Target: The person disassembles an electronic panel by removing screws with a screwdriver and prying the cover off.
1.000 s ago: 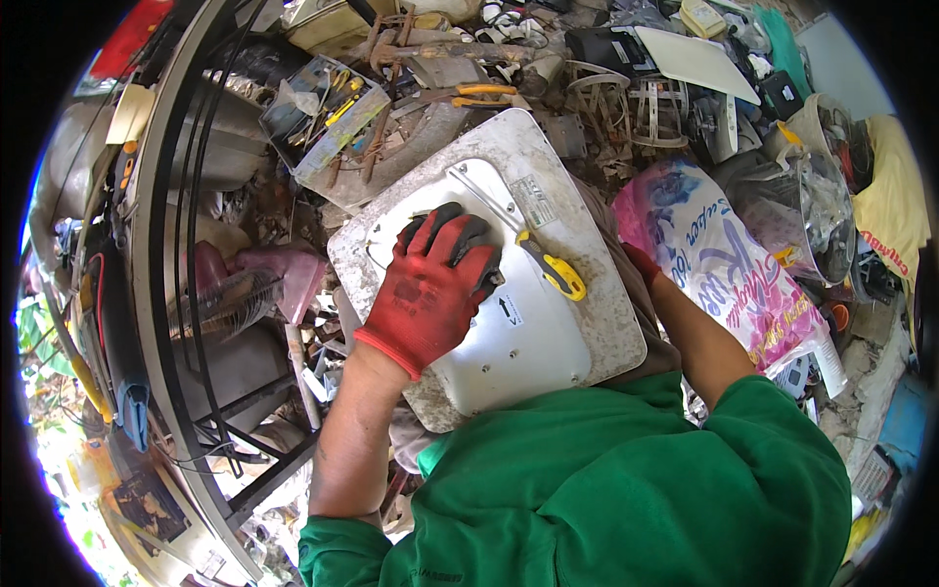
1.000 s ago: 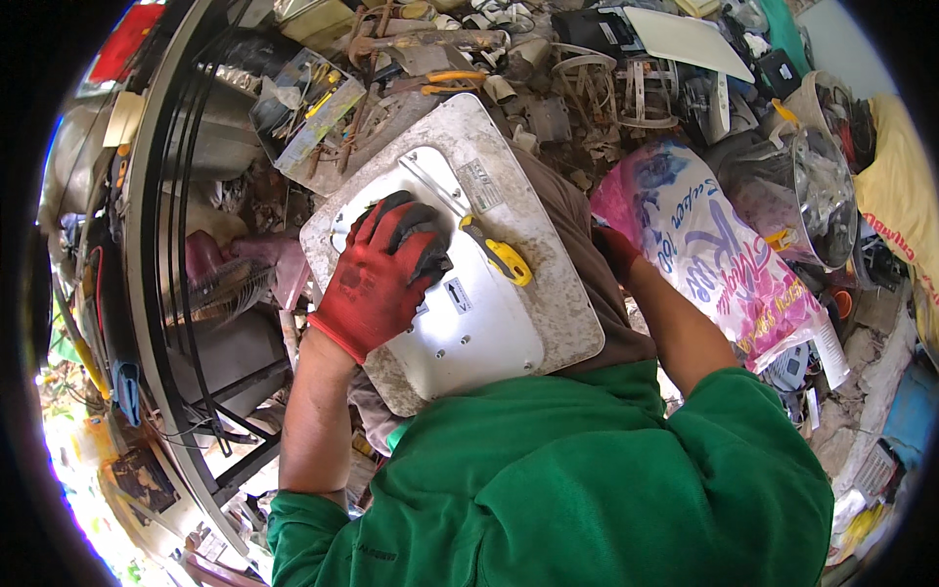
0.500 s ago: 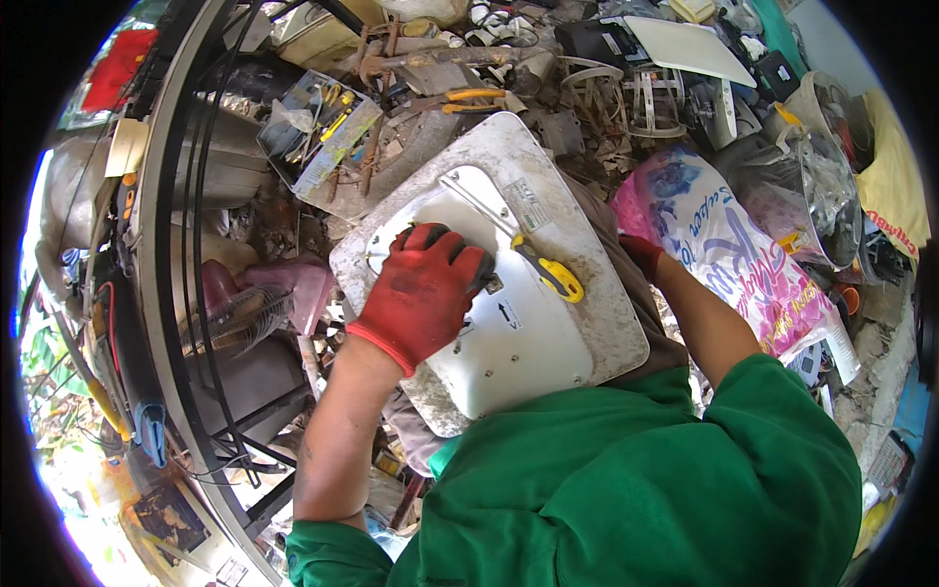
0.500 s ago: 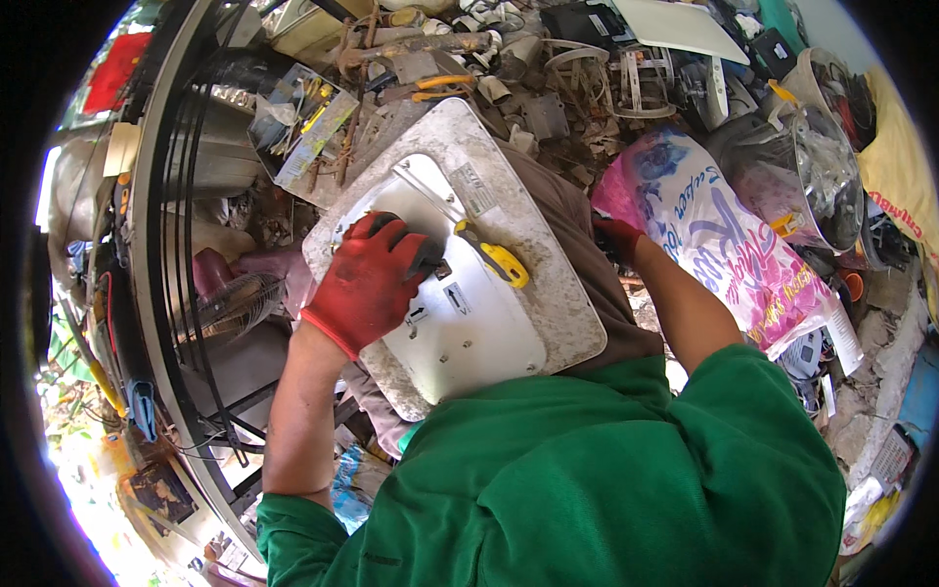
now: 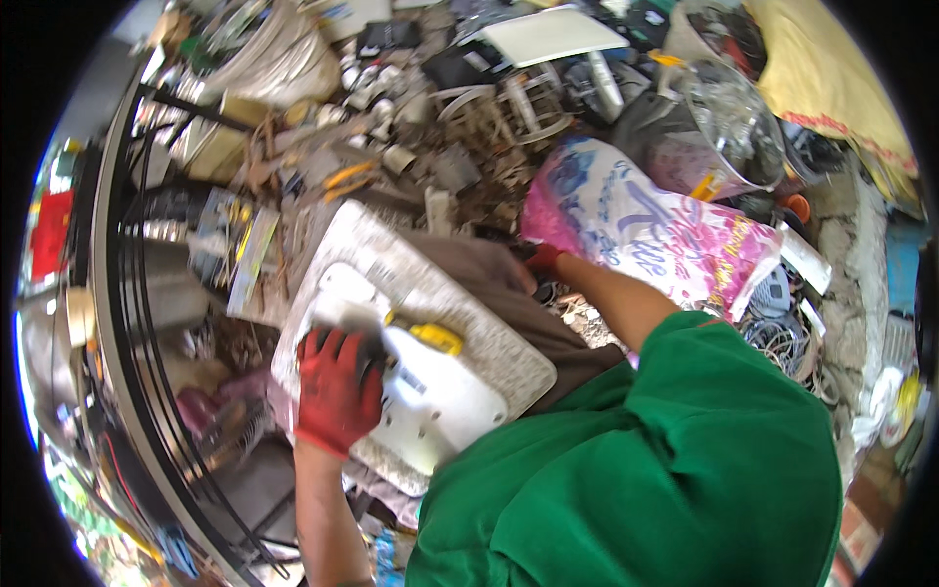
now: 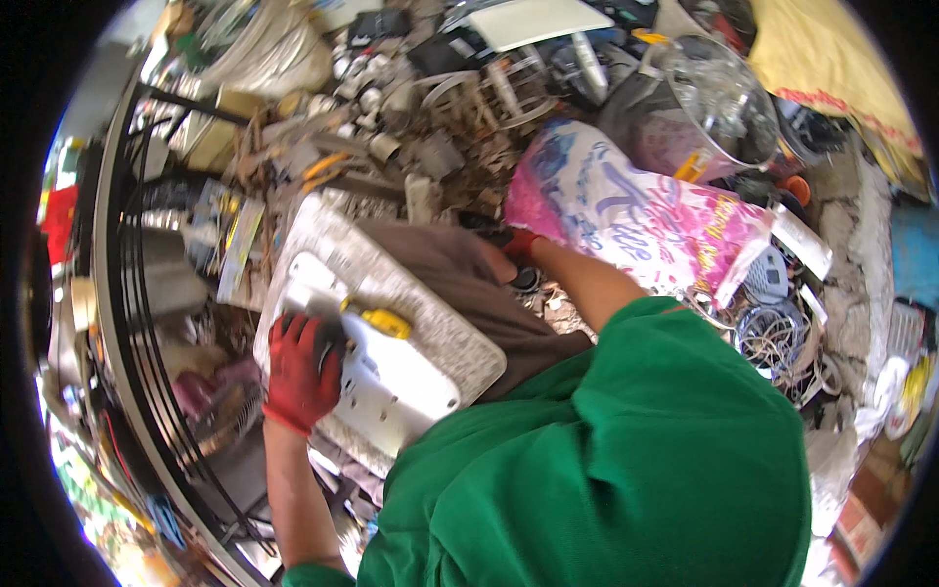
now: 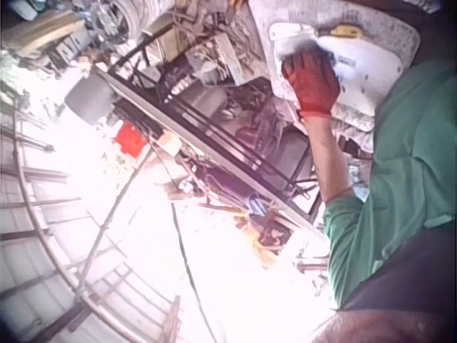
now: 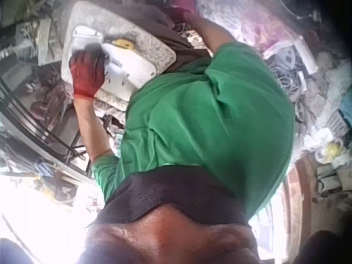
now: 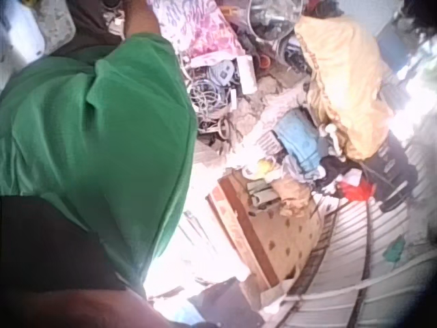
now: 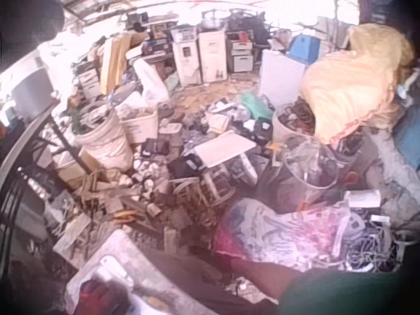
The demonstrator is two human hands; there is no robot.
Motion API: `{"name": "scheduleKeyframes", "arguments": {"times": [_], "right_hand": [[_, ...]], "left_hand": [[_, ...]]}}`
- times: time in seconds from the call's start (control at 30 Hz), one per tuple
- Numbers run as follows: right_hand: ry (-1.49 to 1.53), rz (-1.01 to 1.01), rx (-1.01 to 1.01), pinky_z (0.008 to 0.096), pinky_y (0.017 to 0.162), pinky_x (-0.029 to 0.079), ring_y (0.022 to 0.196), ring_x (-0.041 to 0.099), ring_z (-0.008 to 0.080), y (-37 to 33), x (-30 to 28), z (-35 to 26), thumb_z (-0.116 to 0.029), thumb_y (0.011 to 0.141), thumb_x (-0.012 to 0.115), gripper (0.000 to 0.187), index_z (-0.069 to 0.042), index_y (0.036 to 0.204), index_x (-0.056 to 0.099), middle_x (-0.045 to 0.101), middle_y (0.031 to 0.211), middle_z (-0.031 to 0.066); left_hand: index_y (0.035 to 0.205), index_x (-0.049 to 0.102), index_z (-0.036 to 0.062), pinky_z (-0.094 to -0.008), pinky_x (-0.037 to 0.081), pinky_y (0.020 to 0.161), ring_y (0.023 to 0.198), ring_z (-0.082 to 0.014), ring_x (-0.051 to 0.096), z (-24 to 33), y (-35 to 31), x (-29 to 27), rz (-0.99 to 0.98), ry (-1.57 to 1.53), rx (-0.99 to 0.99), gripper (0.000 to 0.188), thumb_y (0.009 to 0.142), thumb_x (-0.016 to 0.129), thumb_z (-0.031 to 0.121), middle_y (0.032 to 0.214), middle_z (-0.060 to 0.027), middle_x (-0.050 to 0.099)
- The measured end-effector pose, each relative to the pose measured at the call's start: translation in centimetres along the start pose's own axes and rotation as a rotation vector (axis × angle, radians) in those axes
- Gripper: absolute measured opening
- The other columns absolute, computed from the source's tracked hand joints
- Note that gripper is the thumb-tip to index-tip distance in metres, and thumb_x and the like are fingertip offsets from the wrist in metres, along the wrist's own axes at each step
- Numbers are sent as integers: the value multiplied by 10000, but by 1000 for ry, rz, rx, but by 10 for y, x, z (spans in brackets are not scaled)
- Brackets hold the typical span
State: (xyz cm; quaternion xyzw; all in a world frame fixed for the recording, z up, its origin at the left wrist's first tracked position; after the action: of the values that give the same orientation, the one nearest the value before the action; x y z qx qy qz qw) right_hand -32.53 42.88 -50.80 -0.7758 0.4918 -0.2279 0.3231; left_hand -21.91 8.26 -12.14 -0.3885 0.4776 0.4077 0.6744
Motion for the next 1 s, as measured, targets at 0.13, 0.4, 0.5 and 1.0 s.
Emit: {"name": "scheduleKeyframes", "arguments": {"times": [0.13,0.4,0.5,1.0], "right_hand": [[2,-9,-21,419,920,558,1064,681,240,-22,3,-11,-126,770,792,618,-53,1361,623,722,1199,113],[-706,200,-239,476,1011,532,1256,608,371,-53,10,19,-244,756,816,827,-84,1483,453,595,1376,226],[-884,352,-168,521,1024,515,1250,600,438,-65,37,11,-343,717,873,839,-78,1420,500,596,1308,240],[-872,212,-176,514,978,529,1141,652,453,-72,29,7,-358,819,748,552,-96,1282,599,658,1242,239]], "left_hand": [[1114,610,19,-574,362,1052,1101,-455,525,-4,-19,33,277,-67,87,254,881,602,121,1123,-209,589],[1118,614,29,-564,356,1055,1068,-402,543,8,-15,44,398,-83,40,230,920,559,133,1074,-170,611],[1124,620,27,-571,374,1055,1055,-401,553,16,-9,40,409,-35,54,225,932,552,124,1070,-161,625],[1093,654,33,-537,449,977,1034,-446,575,10,-13,40,445,-274,27,286,808,627,38,1059,-202,631]]}}
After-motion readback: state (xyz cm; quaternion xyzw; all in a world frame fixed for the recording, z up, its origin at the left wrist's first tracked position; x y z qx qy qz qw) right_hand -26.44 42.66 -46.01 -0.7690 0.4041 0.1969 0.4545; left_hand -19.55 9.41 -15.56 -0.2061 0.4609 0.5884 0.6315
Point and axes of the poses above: each hand's wrist, its own y-axis towards the middle knuckle, its own x-axis out of the palm, z = x × y, the point moved 1 cm from there along y, towards the middle knuckle
